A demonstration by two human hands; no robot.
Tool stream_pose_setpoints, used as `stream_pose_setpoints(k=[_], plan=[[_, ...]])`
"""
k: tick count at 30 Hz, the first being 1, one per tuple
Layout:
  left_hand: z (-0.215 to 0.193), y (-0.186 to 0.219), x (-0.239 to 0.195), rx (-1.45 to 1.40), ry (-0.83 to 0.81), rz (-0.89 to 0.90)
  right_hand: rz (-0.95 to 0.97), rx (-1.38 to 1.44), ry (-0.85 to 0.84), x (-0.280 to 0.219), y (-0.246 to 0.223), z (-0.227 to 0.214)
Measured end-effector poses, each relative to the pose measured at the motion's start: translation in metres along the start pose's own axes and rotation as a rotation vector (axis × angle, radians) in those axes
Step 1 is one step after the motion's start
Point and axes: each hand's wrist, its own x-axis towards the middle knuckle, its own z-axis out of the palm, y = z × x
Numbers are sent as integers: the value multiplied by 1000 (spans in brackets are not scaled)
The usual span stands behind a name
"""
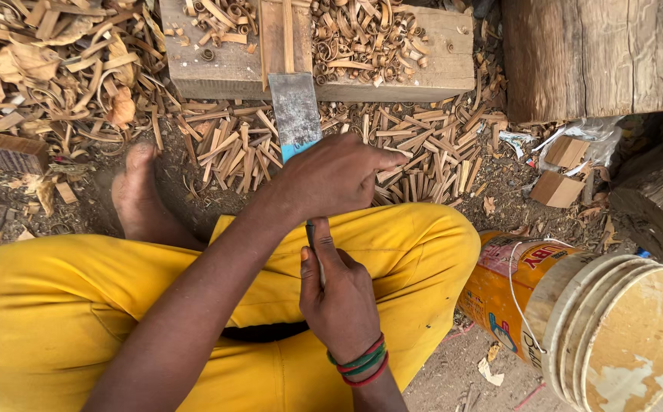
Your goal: The person sits cross-legged on the ground and uses a chisel to carve a small piece of wood held between their legs. They repeatedly strike the chisel with their hand to shave off wood, creating wood shavings that accumulate on the ground.
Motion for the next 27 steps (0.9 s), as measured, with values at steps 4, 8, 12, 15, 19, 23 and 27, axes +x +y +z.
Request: stream_pose_setpoints(k=[4,8,12,15,19,23,27], plan=[[1,-13,7,-34,47,33,-10,35,16,7,-6,6],[7,-40,23,-85,60,17,-83,-9,58,22,-6,16],[-20,-66,58,-3,188,102,-184,2,149,64,-8,23],[-28,-64,59,68,261,186,-186,-16,146,67,-14,24],[-34,-38,40,67,136,-70,-247,57,197,65,-9,25],[-55,-35,-14,-64,639,110,54,517,83,38,7,3],[-77,-59,-49,385,883,22,139,812,60,0,18,-3]])
